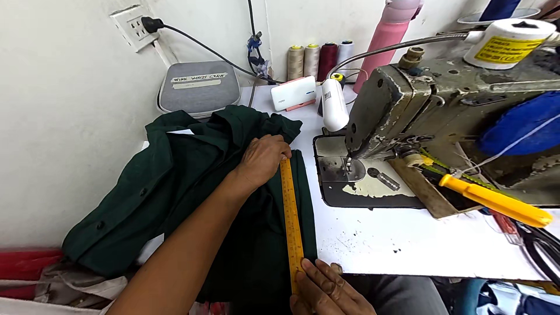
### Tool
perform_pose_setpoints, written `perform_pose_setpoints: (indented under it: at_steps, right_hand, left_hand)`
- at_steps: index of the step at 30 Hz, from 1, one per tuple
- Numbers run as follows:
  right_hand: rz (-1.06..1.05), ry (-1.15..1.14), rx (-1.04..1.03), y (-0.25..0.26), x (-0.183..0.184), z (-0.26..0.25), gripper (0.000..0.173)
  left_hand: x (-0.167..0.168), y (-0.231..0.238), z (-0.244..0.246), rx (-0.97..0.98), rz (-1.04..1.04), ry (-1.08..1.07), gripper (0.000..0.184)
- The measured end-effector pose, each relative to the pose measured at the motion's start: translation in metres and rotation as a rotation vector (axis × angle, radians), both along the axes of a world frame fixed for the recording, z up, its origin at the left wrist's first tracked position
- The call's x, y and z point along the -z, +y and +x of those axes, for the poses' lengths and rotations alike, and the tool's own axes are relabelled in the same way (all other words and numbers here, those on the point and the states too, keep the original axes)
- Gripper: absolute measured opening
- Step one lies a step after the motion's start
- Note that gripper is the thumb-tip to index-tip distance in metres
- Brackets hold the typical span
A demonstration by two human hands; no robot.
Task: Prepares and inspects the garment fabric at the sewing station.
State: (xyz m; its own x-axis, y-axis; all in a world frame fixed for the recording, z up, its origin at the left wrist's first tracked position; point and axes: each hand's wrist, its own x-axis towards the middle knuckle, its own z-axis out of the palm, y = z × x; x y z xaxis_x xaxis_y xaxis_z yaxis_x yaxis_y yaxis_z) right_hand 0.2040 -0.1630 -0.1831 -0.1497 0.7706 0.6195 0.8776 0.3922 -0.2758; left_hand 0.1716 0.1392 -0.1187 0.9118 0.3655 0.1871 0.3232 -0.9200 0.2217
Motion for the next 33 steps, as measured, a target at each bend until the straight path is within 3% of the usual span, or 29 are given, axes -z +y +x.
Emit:
perform_pose_setpoints:
  at_steps: [7, 14, 18, 21, 24, 26, 28, 33]
  right_hand:
    - [-0.076, 0.028, -0.001, -0.001, 0.003, -0.002, 0.017]
    - [-0.12, 0.558, -0.021, -0.023, 0.013, 0.012, 0.008]
    - [-0.2, 0.493, 0.051, -0.03, 0.011, 0.004, 0.014]
    - [-0.523, 0.708, 0.122, -0.033, 0.011, 0.0, 0.017]
    - [-0.777, 1.035, -0.02, -0.021, 0.025, 0.006, 0.043]
    - [-0.893, 1.329, -0.179, -0.01, 0.028, 0.007, 0.032]
    - [-0.903, 1.61, -0.253, -0.003, 0.03, 0.002, 0.013]
    - [-0.739, 1.694, -0.271, -0.007, 0.029, 0.002, 0.021]
  left_hand:
    - [-0.011, 0.004, -0.004, 0.022, -0.122, 0.085, 0.019]
    - [-0.007, 0.004, -0.008, 0.042, -0.149, 0.034, 0.018]
    - [-0.007, 0.004, -0.008, 0.055, -0.135, 0.033, 0.018]
    - [-0.007, 0.004, -0.008, 0.051, -0.141, 0.037, 0.018]
    - [-0.007, 0.004, -0.008, 0.047, -0.154, 0.038, 0.018]
    - [-0.007, 0.005, -0.007, 0.046, -0.158, 0.031, 0.018]
    - [-0.006, 0.004, -0.008, 0.044, -0.163, 0.019, 0.018]
    - [-0.005, 0.005, -0.009, 0.048, -0.158, 0.009, 0.017]
